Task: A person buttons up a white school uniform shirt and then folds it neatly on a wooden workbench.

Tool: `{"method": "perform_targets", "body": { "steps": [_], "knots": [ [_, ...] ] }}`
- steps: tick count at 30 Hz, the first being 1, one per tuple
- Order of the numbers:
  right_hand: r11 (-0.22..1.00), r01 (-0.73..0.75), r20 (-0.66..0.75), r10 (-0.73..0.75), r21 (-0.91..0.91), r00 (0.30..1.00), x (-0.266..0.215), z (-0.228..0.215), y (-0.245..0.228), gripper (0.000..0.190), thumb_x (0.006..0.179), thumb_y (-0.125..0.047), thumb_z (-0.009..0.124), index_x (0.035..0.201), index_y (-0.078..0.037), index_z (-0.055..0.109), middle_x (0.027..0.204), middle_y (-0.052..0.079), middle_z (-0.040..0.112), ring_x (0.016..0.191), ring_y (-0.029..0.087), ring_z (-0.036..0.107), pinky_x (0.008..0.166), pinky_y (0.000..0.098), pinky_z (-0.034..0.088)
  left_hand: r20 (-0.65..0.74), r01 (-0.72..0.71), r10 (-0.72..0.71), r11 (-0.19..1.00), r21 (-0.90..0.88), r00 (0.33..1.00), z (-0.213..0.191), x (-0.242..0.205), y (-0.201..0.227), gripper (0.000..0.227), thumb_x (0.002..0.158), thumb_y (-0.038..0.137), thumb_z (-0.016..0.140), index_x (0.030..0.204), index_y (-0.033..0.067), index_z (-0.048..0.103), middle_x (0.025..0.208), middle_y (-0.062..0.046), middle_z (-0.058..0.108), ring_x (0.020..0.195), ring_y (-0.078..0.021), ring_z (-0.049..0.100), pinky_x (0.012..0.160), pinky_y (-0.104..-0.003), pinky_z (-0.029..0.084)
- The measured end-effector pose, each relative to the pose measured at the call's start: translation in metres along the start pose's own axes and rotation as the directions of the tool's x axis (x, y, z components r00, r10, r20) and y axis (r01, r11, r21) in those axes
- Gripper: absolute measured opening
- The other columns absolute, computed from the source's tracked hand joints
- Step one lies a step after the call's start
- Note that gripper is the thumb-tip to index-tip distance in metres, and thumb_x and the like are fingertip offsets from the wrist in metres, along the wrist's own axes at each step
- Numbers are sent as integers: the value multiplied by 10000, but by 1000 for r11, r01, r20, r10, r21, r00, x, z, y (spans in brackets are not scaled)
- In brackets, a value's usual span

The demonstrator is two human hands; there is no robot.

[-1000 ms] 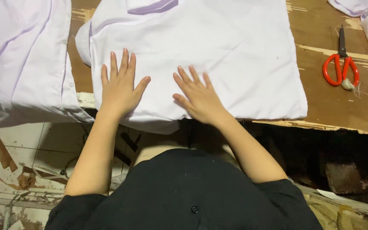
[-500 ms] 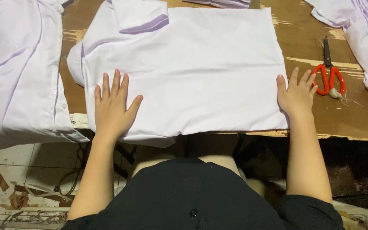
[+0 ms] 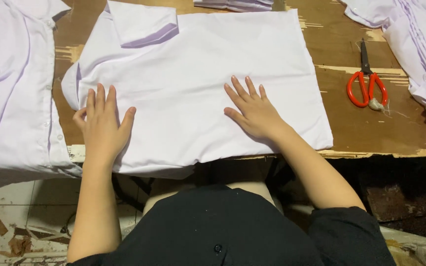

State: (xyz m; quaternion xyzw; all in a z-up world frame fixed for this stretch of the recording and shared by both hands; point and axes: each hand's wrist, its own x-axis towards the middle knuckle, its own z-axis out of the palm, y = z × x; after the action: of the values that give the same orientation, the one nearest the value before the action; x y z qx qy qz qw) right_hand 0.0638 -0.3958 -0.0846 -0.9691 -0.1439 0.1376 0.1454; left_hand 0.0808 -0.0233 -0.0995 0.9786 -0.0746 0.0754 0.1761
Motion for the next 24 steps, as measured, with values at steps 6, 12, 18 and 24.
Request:
{"method": "perform_targets", "body": {
  "steps": [6,12,18,24],
  "knots": [
    [974,-228,-91,225,-19,970,-17,-17,64,693,1088,-596,220,1661,-206,218,1730,76,135,1575,386,85,1224,647,89,-53,-26,24,999,-35,998,-3,-9,-3,614,1076,423,583,1494,-25,546,1589,-290,451,1505,-392,332,1089,-560,142],
    [795,-594,-119,605,120,787,-63,-29,105,725,1019,-581,173,1651,-238,81,1717,123,-50,1585,304,-41,1249,571,23,-223,-26,-10,987,-158,975,-15,-9,-25,375,1028,316,566,1287,66,670,1558,-158,543,1477,-292,388,1084,-486,116],
    [871,-466,-145,487,157,861,-63,-60,42,816,1054,-509,302,1607,15,9,1685,206,-97,1557,344,-81,1257,505,-13,-433,-54,-169,888,-457,886,-10,12,-68,441,1093,-2,646,1461,-57,409,1434,-255,464,1106,-353,591,878,-417,511],
    [978,184,-109,-173,99,979,12,-36,-53,825,1053,-486,453,1620,-12,86,1687,241,-51,1573,385,-27,1248,553,52,-235,227,-406,808,-544,883,7,35,-119,346,1078,277,642,1315,27,611,1121,-51,668,929,-155,611,900,-311,504]
  ]
}}
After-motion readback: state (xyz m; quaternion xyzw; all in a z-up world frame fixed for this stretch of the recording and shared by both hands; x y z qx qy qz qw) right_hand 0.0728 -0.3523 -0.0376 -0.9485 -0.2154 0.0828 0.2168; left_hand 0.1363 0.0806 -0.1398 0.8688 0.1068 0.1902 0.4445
